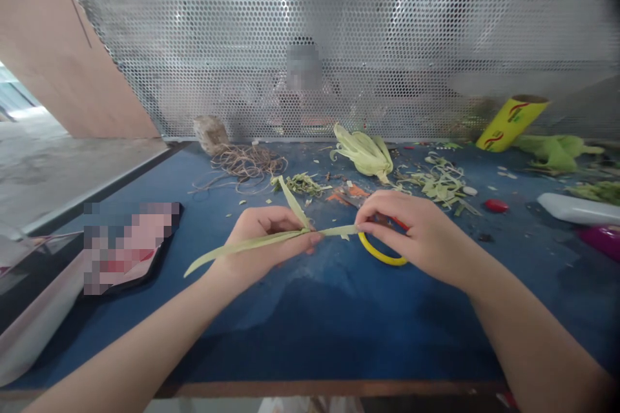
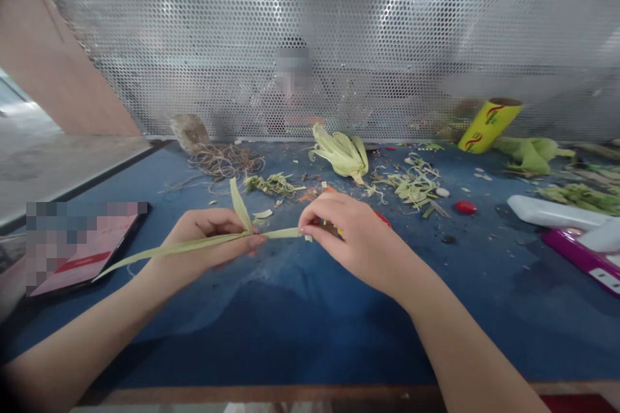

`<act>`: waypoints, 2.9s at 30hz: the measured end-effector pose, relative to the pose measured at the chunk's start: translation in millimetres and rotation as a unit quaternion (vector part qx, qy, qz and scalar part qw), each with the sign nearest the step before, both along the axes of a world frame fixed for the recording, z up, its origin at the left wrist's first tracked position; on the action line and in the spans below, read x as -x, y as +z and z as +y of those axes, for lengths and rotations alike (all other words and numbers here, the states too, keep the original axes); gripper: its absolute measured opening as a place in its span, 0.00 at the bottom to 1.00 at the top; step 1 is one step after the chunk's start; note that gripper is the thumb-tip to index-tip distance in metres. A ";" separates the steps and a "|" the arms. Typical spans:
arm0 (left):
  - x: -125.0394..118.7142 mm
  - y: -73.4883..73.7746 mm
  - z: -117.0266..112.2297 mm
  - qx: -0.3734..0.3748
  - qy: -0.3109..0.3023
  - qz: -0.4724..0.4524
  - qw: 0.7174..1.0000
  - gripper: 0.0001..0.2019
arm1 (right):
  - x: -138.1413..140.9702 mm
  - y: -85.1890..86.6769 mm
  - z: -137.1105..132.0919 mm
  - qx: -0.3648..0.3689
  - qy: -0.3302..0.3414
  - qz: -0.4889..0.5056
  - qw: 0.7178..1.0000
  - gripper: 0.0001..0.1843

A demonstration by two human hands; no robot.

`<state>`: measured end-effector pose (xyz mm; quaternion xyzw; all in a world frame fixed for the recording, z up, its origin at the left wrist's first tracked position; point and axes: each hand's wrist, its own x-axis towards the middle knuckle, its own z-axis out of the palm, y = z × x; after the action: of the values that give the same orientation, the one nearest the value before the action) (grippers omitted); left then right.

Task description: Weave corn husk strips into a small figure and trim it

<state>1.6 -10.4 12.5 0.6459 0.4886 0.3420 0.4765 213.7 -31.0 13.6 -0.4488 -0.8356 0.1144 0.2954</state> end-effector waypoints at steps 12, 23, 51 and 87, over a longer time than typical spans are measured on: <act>1.4 -3.2 -6.3 0.103 -0.213 -0.089 0.967 0.29 | 27.1 -18.9 -1.8 0.111 0.084 0.105 0.985 0.18; 0.3 -8.2 -8.5 0.165 -0.190 -0.145 0.957 0.41 | 31.6 -20.8 -3.6 0.071 0.016 0.174 0.982 0.01; 6.0 6.5 -4.9 -0.114 -0.069 0.058 0.989 0.11 | 29.7 -25.4 4.1 0.165 -0.068 0.429 0.886 0.05; -4.9 -27.9 -5.2 -0.171 -0.025 -0.033 0.984 0.05 | 41.8 -25.6 -5.9 0.130 0.006 0.334 0.934 0.09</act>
<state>6.5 -15.6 -15.4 0.7182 0.3903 0.4296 0.3839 171.9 -37.0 -12.0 -0.4139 -0.6696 0.3670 0.4957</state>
